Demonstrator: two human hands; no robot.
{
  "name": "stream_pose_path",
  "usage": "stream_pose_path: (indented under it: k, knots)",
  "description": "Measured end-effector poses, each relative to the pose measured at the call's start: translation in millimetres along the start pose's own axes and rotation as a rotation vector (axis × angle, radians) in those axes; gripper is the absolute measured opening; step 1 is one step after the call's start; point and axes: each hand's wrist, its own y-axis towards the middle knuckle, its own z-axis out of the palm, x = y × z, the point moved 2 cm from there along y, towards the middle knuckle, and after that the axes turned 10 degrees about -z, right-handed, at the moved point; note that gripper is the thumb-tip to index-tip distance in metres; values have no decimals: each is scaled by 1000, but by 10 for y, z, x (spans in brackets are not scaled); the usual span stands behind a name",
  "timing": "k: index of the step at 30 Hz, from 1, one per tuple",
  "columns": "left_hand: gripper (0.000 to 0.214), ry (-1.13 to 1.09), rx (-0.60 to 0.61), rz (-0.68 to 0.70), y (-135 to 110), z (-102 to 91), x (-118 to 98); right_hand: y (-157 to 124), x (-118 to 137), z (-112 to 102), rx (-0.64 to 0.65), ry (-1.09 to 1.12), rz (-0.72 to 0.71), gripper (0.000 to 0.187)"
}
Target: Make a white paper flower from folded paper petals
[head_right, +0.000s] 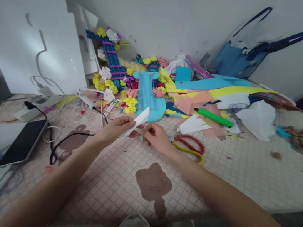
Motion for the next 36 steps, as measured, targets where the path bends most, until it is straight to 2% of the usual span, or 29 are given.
stream_pose_path:
  k: [9, 15, 18, 20, 22, 24, 26, 30, 33, 36]
  knots:
    - [18, -17, 6, -11, -6, -11, -6, -15, -21, 28, 16, 115, 96, 24]
    - [17, -28, 8, -15, -18, -21, 2, -40, -1, -25, -4, 81, 3, 21]
    - [18, -40, 16, -11, -22, -28, -1, -33, 65, -98, -79, -119, -137, 16]
    - [20, -40, 22, -10, -33, -29, -18, -15, 170, -151, -168, -331, -335, 13]
    - [22, -31, 23, -13, -51, -30, -44, 15, 301, -183, -213, -536, -561, 27]
    - [24, -24, 24, -14, -74, -31, -71, 62, 420, -183, -169, -726, -750, 41]
    - [26, -20, 37, -9, -97, -34, -91, 118, 498, -165, -81, -869, -875, 45]
    - [30, -10, 78, 26, -131, -48, -110, 188, 534, -129, 8, -942, -964, 29]
    - [29, 7, 93, 36, -141, -61, -114, 179, 505, -109, 28, -911, -941, 19]
    - [28, 75, 83, 42, -127, -71, -113, 143, 481, -85, 74, -862, -901, 17]
